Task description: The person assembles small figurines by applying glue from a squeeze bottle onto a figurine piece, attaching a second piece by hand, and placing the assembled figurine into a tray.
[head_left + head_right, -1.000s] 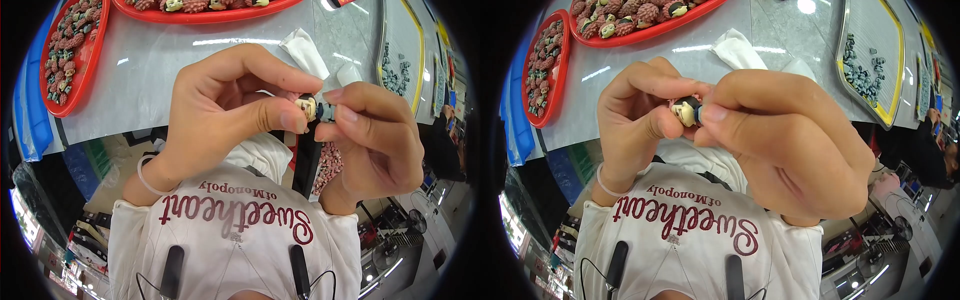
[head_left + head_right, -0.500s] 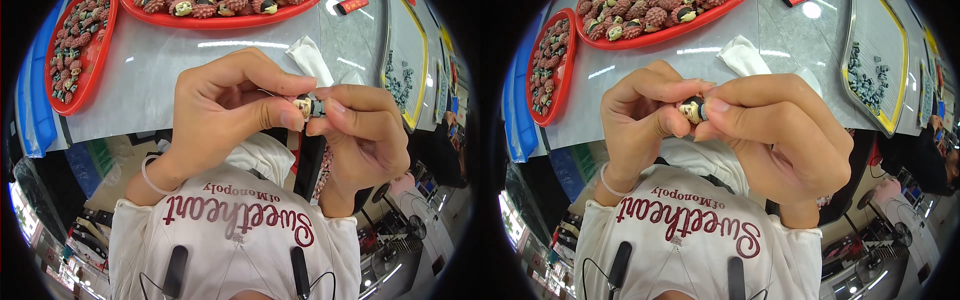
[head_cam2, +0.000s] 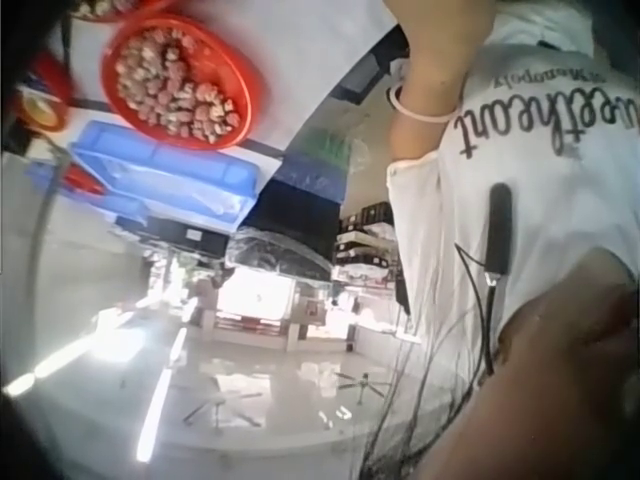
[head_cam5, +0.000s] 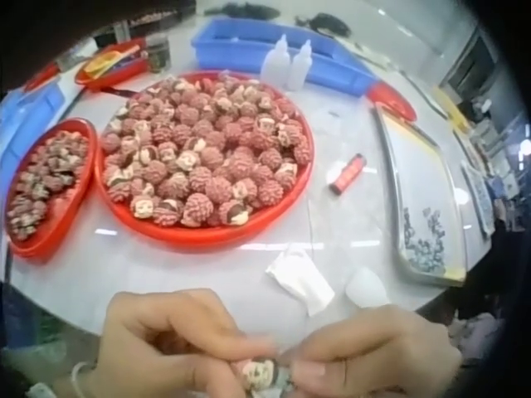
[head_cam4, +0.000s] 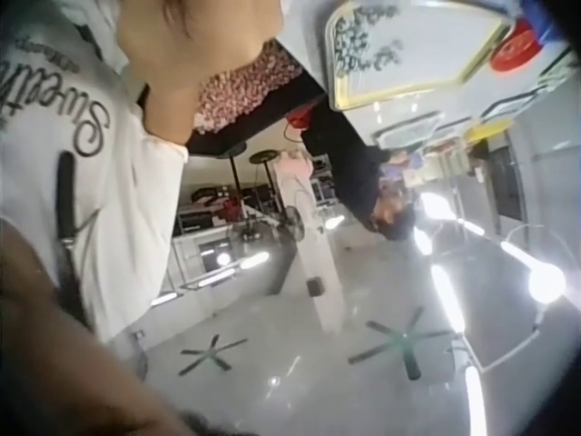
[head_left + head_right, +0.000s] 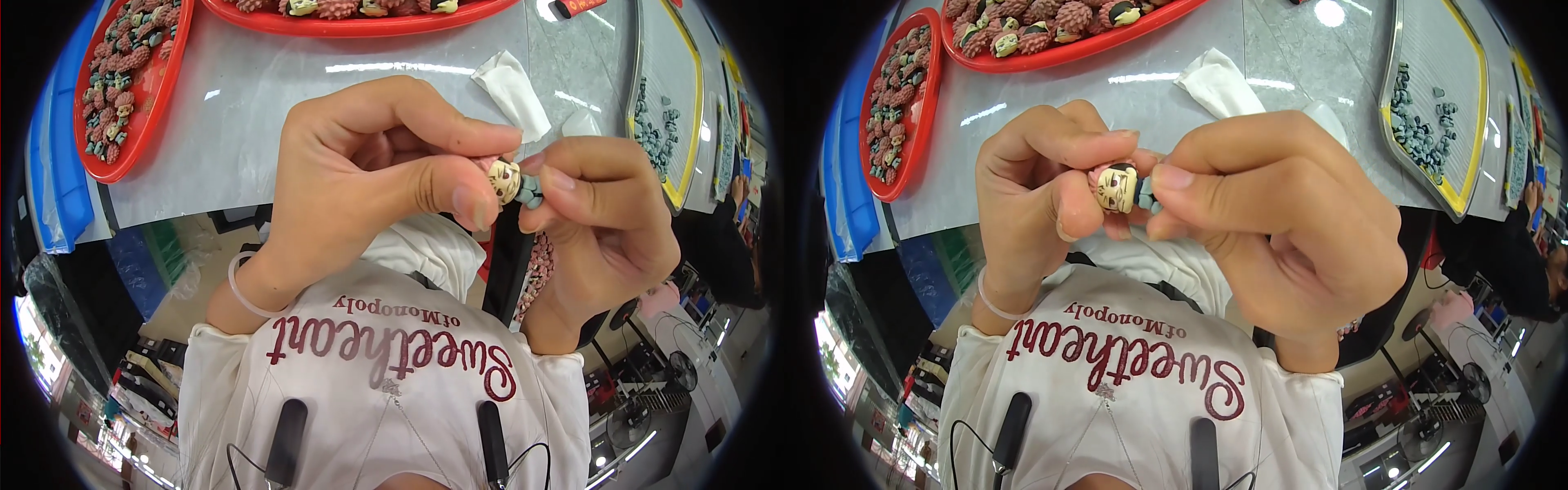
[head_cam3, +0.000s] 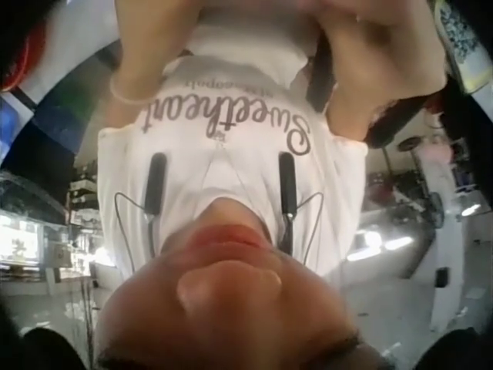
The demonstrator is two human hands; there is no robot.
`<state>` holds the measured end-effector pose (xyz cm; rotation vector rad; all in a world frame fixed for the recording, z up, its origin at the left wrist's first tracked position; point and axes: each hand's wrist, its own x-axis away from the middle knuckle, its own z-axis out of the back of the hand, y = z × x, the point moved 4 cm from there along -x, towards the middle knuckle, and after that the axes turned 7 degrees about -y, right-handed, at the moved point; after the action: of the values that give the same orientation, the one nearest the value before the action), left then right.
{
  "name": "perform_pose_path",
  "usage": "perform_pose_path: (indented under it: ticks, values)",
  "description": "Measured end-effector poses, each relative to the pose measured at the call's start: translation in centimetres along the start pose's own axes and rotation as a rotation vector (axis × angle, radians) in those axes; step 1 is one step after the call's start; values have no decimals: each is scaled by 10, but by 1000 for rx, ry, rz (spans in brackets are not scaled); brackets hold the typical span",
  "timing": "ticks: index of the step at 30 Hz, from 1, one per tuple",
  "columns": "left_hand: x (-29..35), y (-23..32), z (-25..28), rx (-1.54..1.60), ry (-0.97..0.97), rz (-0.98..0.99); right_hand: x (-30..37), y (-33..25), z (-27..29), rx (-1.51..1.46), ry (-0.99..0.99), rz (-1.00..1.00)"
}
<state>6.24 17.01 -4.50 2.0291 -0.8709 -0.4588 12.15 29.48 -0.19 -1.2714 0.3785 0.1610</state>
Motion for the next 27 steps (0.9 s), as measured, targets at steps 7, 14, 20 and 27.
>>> perform_pose_path:
  ticks: [7, 14, 20, 27]
  values:
    - [1, 0, 1, -23, -15, 21, -2, -4, -1, 130, -12, 136]
    - [-3, 2, 7, -28, 40, 46, -4, -4, -11, 464, -130, 189]
    - [1, 17, 20, -3, -54, 1, -1, 9, 51, 700, 53, -179]
    - [21, 83, 72, -425, 33, -320, -5, 28, 58, 825, -235, -442]
